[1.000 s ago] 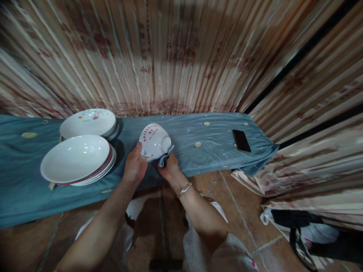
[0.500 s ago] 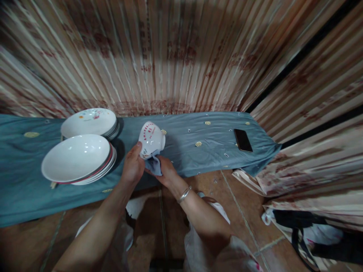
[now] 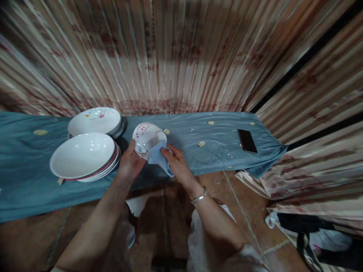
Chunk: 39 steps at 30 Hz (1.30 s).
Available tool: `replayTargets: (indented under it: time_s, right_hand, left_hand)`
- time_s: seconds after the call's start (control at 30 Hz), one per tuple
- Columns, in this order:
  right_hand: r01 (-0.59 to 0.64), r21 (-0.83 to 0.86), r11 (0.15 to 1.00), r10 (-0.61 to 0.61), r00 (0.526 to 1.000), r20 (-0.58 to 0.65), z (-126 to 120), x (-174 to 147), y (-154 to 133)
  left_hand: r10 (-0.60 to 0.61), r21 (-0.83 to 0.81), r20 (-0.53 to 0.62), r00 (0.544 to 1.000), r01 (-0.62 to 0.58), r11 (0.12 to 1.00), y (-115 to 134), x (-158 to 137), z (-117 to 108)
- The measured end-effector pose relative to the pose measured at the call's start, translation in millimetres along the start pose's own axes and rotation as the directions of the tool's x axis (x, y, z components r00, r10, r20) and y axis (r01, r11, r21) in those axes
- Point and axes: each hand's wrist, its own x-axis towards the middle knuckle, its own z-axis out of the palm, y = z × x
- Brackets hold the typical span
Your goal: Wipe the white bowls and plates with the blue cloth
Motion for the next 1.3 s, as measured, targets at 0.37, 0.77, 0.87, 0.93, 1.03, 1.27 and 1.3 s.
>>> replayTargets:
  time_s: [0.37, 0.77, 0.87, 0.93, 1.03, 1.27, 1.3]
  right_hand:
    - [0.534, -0.764, 0.363, -0.519, 0.797, 0.31, -11.3, 2.8, 16.4]
    - [0.551, -0.789, 0.271, -0.51, 0.778, 0.367, -1.2, 2.1, 31.1]
    - [0.572, -0.774, 0.271, -0.519, 0.764, 0.383, 4.7, -3.1, 35.2]
    - [0.585, -0.77, 0.254, -0.526, 0.752, 0.398, 7.4, -4.0, 37.4]
    - [0.591, -0.781, 0.202, -0.527, 0.738, 0.422, 8.7, -0.8, 39.9]
    - [0.59, -0.803, 0.083, -0.567, 0.691, 0.449, 8.2, 11.3, 42.5]
    - [0.593, -0.802, 0.077, -0.576, 0.683, 0.45, 8.5, 12.1, 41.5]
  left_hand:
    - [-0.17, -0.055, -0.005, 0.985, 0.17, 0.984, -1.9, -9.1, 7.7]
    - [-0.157, -0.068, -0.039, 0.987, 0.154, 0.986, 14.4, -11.6, 4.4]
    - [-0.164, -0.093, -0.072, 0.984, 0.157, 0.983, 16.2, -13.8, 6.0]
    - [-0.175, -0.11, -0.089, 0.981, 0.165, 0.98, 16.4, -15.6, 8.1]
    - [-0.186, -0.136, -0.091, 0.978, 0.173, 0.976, 16.5, -17.8, 11.9]
    - [-0.169, -0.173, -0.08, 0.982, 0.153, 0.973, 14.5, -20.0, 14.6]
    - [-0.161, -0.167, -0.082, 0.984, 0.145, 0.975, 13.5, -20.3, 13.7]
